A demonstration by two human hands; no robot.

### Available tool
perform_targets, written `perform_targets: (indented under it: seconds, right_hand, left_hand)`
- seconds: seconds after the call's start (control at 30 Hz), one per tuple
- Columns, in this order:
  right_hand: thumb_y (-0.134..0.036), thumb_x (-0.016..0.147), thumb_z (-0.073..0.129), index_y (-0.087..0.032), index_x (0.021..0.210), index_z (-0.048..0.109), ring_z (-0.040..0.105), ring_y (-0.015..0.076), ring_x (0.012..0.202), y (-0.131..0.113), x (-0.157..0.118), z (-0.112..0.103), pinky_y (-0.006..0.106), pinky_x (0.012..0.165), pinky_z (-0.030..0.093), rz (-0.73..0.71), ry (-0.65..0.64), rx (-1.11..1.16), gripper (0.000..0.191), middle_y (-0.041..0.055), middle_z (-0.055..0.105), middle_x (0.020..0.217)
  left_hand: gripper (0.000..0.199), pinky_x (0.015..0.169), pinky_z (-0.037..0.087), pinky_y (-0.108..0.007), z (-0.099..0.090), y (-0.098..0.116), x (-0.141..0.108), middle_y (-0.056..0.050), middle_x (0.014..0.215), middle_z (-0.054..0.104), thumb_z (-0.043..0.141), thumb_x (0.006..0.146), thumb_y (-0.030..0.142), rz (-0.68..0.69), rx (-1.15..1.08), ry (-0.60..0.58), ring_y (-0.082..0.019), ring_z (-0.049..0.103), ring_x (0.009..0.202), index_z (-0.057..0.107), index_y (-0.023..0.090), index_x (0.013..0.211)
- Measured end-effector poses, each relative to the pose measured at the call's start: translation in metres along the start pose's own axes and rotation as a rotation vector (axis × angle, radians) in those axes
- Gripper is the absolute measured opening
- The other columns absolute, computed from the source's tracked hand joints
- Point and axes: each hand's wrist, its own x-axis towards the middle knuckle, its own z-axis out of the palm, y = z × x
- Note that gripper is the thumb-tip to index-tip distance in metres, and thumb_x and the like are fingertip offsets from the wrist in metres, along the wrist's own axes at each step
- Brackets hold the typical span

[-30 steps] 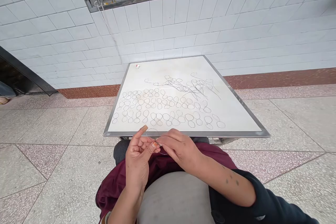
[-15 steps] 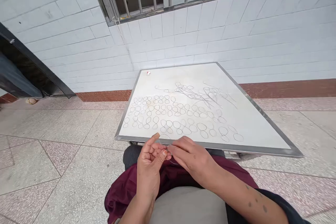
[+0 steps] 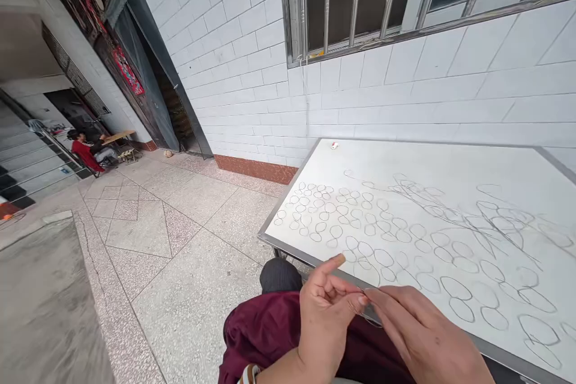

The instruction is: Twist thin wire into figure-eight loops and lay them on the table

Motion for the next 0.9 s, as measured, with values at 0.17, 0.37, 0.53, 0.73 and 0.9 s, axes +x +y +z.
perform_targets:
  seconds: [0.17, 0.37, 0.53, 0.73, 0.9]
  right_hand:
    - [-0.008, 0.093, 0.047, -0.018, 0.103, 0.061, 0.058, 0.0155, 0.072, -0.004, -0.006, 0.006, 0.027, 0.061, 0.048, 0.095, 0.013, 0.083, 0.020, 0.0054, 0.063, 0.084]
    - [-0.011, 0.092, 0.051, -0.023, 0.100, 0.059, 0.061, 0.0155, 0.078, -0.007, -0.009, 0.007, 0.028, 0.068, 0.050, 0.355, -0.032, 0.351, 0.016, 0.0034, 0.064, 0.087]
    - [-0.020, 0.083, 0.065, -0.024, 0.099, 0.049, 0.060, 0.0132, 0.071, -0.007, -0.004, 0.005, 0.027, 0.064, 0.048, 0.857, -0.055, 0.822, 0.023, -0.0019, 0.063, 0.081]
    - [-0.032, 0.082, 0.066, -0.021, 0.091, 0.054, 0.051, 0.0082, 0.061, 0.004, 0.001, 0.002, 0.025, 0.062, 0.045, 1.049, -0.056, 1.318, 0.019, -0.0046, 0.055, 0.074]
    - [-0.034, 0.082, 0.068, -0.021, 0.092, 0.053, 0.051, 0.0081, 0.063, 0.010, -0.002, 0.006, 0.024, 0.063, 0.045, 1.086, 0.033, 1.377, 0.023, -0.0041, 0.057, 0.076]
  left_hand:
    - [0.047, 0.068, 0.048, -0.024, -0.008, -0.004, -0.002, 0.002, 0.070, 0.061, 0.078, 0.071, 0.022, 0.008, 0.018, -0.036, -0.009, 0.055, 0.065, 0.064, 0.019, 0.116]
    - [0.047, 0.075, 0.049, -0.025, -0.011, 0.000, 0.001, 0.003, 0.076, 0.062, 0.075, 0.075, 0.021, -0.016, 0.060, -0.074, -0.009, 0.056, 0.071, 0.062, 0.023, 0.119]
    - [0.046, 0.074, 0.048, -0.021, -0.010, 0.000, 0.004, 0.004, 0.076, 0.061, 0.074, 0.075, 0.020, -0.023, 0.147, -0.055, -0.008, 0.055, 0.073, 0.062, 0.026, 0.120]
    - [0.047, 0.059, 0.047, -0.019, -0.009, -0.004, 0.008, 0.004, 0.075, 0.059, 0.072, 0.078, 0.021, 0.051, 0.262, -0.087, -0.007, 0.051, 0.060, 0.058, 0.027, 0.123]
    - [0.047, 0.057, 0.045, -0.018, -0.006, -0.008, 0.010, 0.005, 0.076, 0.058, 0.071, 0.078, 0.019, 0.043, 0.293, -0.109, -0.007, 0.048, 0.062, 0.057, 0.028, 0.122]
